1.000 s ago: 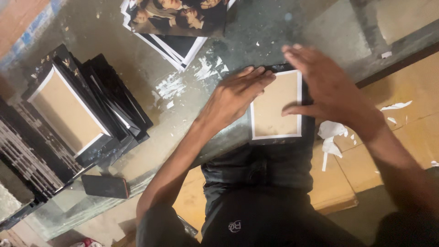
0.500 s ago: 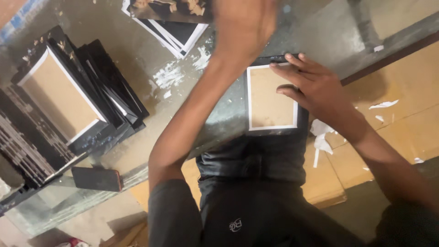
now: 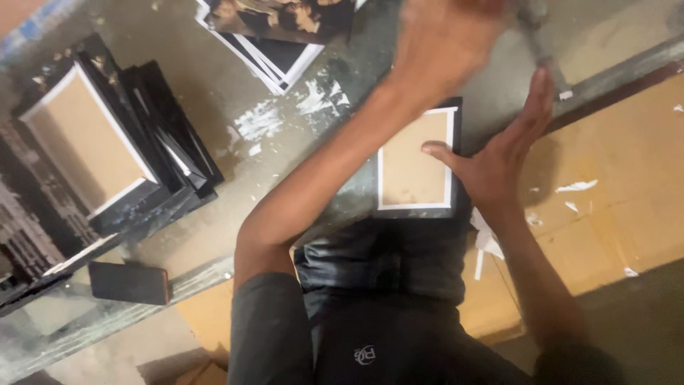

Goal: The person assembles photo frames by hand, placing a backing board into a frame and pressing the edges to secure it. They handle multiple frames sequentially, picking up a new frame, inserting the board, and smoothing the edges before moving to the next one.

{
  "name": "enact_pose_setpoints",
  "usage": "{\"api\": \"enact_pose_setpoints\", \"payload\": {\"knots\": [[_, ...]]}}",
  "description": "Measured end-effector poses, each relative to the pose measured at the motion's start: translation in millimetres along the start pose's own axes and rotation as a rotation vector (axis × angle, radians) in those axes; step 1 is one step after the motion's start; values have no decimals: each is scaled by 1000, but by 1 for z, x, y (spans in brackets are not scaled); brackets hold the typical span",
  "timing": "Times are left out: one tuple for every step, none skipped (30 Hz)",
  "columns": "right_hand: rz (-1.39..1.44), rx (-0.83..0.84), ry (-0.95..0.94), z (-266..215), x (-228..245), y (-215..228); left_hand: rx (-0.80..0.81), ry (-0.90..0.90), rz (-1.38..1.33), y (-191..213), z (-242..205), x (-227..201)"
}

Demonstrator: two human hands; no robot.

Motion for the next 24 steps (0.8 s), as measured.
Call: {"api": "enact_pose_setpoints", "payload": {"knots": [[-10,-21,3,-3,-1,3,-16,-21,-17,-8,8,-6],[-22,-46,16,-3,2,5,-36,-49,-17,-9,16,-7],[-28,-58,19,-3,5,10,-51,-89,-1,-8,19,-15],[-22,-89,27,1,10,11,-59,-147,31,-3,20,-22],[-9,-106,25,3,15,12,-67,-205,62,3,23,-25],[-10,-92,5,-2,15,14,-160,-87,-107,12,22,-15],[-12,-77,-14,-7,14,15,-255,30,-279,22,17,0],[-12,-51,-33,-10,14,12,-351,148,-449,32,8,15],[-12,-24,-51,-13,14,9,-322,450,-596,27,-8,42],[-21,23,-50,-19,16,5,-267,754,-743,19,-34,58],[-28,70,-47,-25,17,3,-99,715,-442,34,-41,50],[-33,126,-47,-31,19,-1,68,668,-145,46,-51,36],[-34,117,-49,-35,21,-2,235,606,149,52,-57,25],[-39,122,-35,-39,22,-3,278,615,97,48,-64,17],[-45,127,-21,-44,25,-2,320,623,44,44,-73,9],[-109,131,13,-41,29,-4,348,636,26,48,-81,10],[-173,133,48,-40,33,-2,221,479,-52,59,-70,-1],[-238,153,74,-46,36,-1,106,334,-137,68,-64,-19],[-236,173,54,-50,35,2,-9,184,-214,84,-61,-38],[-231,180,41,-51,37,3,68,290,-203,91,-71,-36],[-227,188,28,-52,40,2,142,398,-195,99,-79,-40],[-89,114,43,-56,48,12,216,503,-199,107,-83,-45],[56,43,55,-59,54,22,218,670,-263,125,-95,-41],[164,20,38,-59,57,25,225,823,-337,147,-120,-45]]}}
Point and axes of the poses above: each hand's wrist, its own z-axis towards the middle knuckle, its own y-axis out of the back of the hand, x = y × z, the point moved 10 cm from there along z, towards the middle knuckle, and after that the axes turned 10 degrees about -y, right-handed, at the moved point
